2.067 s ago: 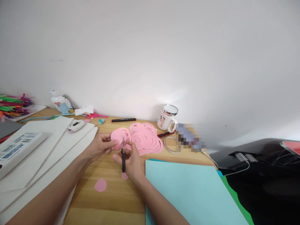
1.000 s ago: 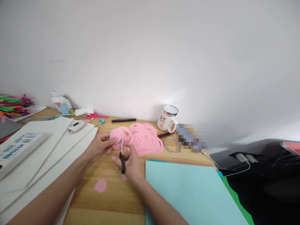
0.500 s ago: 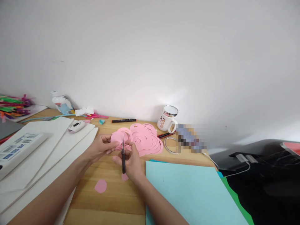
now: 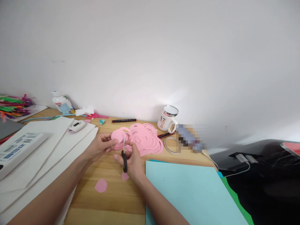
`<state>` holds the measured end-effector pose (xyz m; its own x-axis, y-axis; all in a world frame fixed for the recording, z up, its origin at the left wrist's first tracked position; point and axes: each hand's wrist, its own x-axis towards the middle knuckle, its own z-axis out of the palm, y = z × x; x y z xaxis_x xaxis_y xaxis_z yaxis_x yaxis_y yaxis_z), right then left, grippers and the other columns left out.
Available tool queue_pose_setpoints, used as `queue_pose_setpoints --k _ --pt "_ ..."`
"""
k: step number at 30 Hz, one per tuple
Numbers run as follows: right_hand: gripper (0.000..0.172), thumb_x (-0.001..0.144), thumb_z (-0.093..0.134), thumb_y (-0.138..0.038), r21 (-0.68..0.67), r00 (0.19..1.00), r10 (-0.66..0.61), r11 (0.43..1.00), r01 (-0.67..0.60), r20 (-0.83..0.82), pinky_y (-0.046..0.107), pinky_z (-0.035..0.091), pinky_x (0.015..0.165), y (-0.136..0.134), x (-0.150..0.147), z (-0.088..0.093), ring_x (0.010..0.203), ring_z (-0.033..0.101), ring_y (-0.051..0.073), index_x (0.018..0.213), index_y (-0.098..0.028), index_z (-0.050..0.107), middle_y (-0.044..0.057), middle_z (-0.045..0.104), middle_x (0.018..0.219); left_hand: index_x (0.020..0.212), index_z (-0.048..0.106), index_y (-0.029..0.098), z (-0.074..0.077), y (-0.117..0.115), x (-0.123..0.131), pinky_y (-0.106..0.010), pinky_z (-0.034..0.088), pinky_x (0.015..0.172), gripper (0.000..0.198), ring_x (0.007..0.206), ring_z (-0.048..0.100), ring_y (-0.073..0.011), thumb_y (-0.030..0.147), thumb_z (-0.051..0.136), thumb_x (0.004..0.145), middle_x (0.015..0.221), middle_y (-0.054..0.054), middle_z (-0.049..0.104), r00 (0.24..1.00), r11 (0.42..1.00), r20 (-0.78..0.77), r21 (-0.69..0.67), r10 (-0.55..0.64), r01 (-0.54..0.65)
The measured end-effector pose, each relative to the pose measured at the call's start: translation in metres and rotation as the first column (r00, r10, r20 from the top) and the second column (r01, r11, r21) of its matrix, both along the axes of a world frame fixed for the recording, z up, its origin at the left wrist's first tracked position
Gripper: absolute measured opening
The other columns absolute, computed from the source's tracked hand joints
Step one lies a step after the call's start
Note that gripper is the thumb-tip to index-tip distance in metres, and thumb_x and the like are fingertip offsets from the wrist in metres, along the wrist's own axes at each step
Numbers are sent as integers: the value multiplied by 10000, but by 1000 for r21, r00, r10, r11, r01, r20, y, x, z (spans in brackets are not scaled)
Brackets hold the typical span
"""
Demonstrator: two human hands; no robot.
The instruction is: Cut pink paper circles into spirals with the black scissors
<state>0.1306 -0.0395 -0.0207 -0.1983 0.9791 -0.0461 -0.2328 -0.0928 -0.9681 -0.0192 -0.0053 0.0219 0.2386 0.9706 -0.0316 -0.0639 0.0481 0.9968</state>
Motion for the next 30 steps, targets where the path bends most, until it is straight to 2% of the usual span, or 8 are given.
queue_pose_setpoints --k 6,10,15,19,24,30 --pt "550 593 783 -345 -19 1000 2 1000 -3 -19 177 286 381 0 -1 3 379 392 76 991 -225 423 -137 464 480 585 578 144 1 1 -2 -187 234 416 319 372 333 -34 393 769 638 382 77 444 999 1000 30 6 16 -16" --pt "549 603 781 -358 -20 1000 9 1000 -10 -13 177 290 378 -1 -2 3 381 377 76 998 -224 424 -138 459 461 622 576 150 1 0 -1 -176 234 382 317 355 362 -39 404 761 660 402 61 504 996 999 78 -18 37 -36" --pt "532 625 768 -381 -8 1000 4 1000 -4 19 193 334 401 -3 -4 -3 404 414 93 1007 -215 437 -122 469 473 646 598 142 -1 -1 2 -176 289 365 292 365 426 -48 390 741 705 481 41 565 995 1000 101 -23 -14 16" --pt "538 639 763 -379 7 999 28 1000 -28 34 206 351 423 -3 -5 -6 431 444 108 1034 -217 436 -109 491 505 591 602 133 -3 -1 3 -173 287 363 301 366 424 -41 373 747 701 487 35 564 997 1000 77 -4 -7 7" --pt "597 592 799 -357 54 1000 3 999 -4 4 206 329 463 -2 -3 -3 496 421 103 1043 -216 434 -88 509 584 567 613 131 -7 -1 2 -169 280 365 260 371 405 -37 309 779 658 463 41 549 1000 1000 11 19 -18 18" --pt "606 604 797 -355 74 999 13 997 -10 -40 212 311 491 -1 -3 -2 518 408 102 1056 -225 415 -91 474 604 555 608 133 -7 -2 3 -171 284 370 255 381 402 -39 300 764 668 464 43 541 1000 999 -5 29 -22 22"
